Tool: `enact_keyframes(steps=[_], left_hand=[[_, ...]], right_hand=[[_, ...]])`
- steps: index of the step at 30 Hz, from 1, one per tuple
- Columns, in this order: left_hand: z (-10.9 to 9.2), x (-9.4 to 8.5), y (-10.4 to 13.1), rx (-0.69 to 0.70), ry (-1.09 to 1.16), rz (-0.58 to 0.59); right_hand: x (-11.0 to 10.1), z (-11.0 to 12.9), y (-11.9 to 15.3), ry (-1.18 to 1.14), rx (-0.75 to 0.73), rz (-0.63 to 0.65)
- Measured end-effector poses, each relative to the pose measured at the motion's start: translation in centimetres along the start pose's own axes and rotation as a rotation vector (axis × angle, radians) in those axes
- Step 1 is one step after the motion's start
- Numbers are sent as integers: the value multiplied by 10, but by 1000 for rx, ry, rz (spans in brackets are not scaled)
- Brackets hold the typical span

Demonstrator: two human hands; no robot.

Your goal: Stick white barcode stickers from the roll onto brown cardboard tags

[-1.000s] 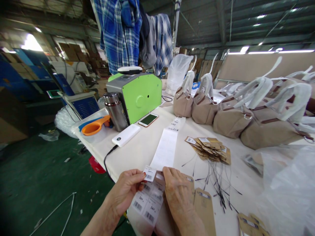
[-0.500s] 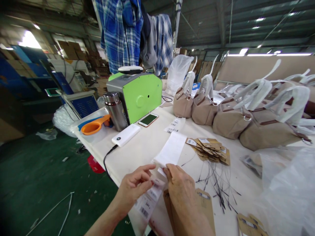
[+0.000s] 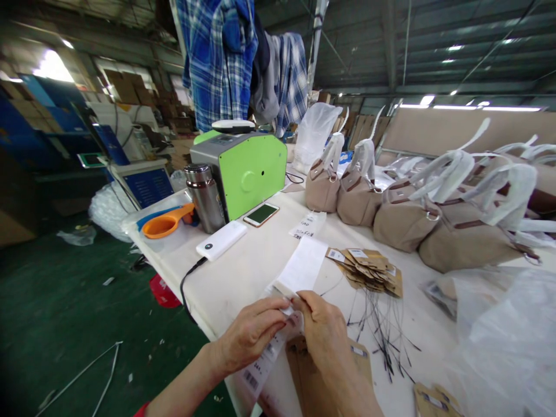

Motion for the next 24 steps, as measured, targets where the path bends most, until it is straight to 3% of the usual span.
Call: enact_keyframes(steps=[24], left_hand=[[4,7,14,-86,-38,54]], right_hand=[[-1,-2,-16,-35,137,-39]])
Point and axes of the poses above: each hand's wrist, its own y-axis away from the middle knuckle, its own x-axis out of the palm, z = x × y, the point moved 8 cm from there along -y, towards the middle knuckle, and after that the axes turned 12 degrees about x, right-handed, at the moved point
